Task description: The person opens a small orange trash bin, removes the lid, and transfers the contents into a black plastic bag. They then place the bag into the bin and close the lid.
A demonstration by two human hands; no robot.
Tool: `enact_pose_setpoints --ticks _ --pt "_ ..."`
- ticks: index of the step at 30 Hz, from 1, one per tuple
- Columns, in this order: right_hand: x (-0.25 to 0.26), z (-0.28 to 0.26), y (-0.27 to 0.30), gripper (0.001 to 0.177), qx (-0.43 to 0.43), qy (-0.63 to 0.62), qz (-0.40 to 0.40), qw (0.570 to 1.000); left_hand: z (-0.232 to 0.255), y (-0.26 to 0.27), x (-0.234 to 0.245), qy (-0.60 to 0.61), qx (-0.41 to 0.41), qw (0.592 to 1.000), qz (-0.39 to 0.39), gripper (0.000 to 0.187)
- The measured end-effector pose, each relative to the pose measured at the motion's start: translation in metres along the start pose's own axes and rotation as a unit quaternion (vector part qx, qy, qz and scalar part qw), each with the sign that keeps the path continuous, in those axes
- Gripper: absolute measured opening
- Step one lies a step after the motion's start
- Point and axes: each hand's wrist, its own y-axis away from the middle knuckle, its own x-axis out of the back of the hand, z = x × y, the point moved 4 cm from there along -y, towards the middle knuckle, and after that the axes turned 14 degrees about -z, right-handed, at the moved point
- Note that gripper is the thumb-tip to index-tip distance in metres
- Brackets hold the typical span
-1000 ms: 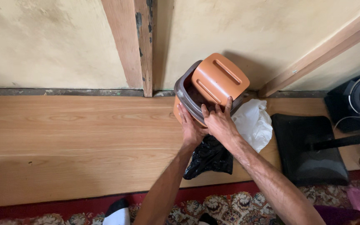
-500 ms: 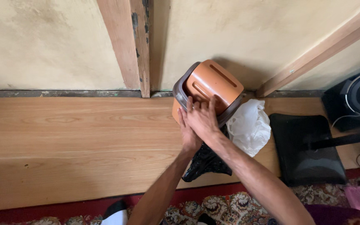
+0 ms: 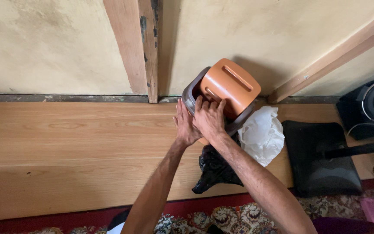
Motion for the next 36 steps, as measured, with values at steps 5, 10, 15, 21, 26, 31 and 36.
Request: enact_pose_setpoints --ticks 5,10,15,21,26,31,36 --pt "-0.005 -0.001 -0.002 0.067 0.01 -0.048 -0.015 0.999 -0.006 -0.007 0.001 0.058 -0.063 0.996 -0.016 0.158" --pt "-0.013 0.008 -0.001 0.073 0.055 -0.105 -0.1 0.988 0.003 -0.006 -0.01 -0.043 -0.134 0.988 0.071 0.143" --pt "-0.029 0.012 0.0 0.068 0.149 0.076 -0.104 0.98 0.012 -0.003 -0.015 0.064 -0.065 0.993 0.077 0.152" --pt "-0.033 0.02 -0.003 0.075 0.182 0.051 -0.12 0.975 0.023 0.0 -0.018 0.032 -0.036 0.995 0.088 0.155" --pt "-0.036 0.03 -0.001 0.068 0.199 0.057 -0.109 0.972 0.026 0.001 -0.024 0.052 0.005 0.996 0.075 0.156" --pt "-0.039 0.037 0.0 0.078 0.143 -0.072 -0.067 0.985 0.023 0.0 -0.027 0.019 0.019 0.998 0.063 0.156" --pt "-0.031 0.033 0.008 0.077 0.096 -0.078 -0.068 0.99 0.012 0.009 -0.031 0.023 0.005 0.997 0.08 0.154"
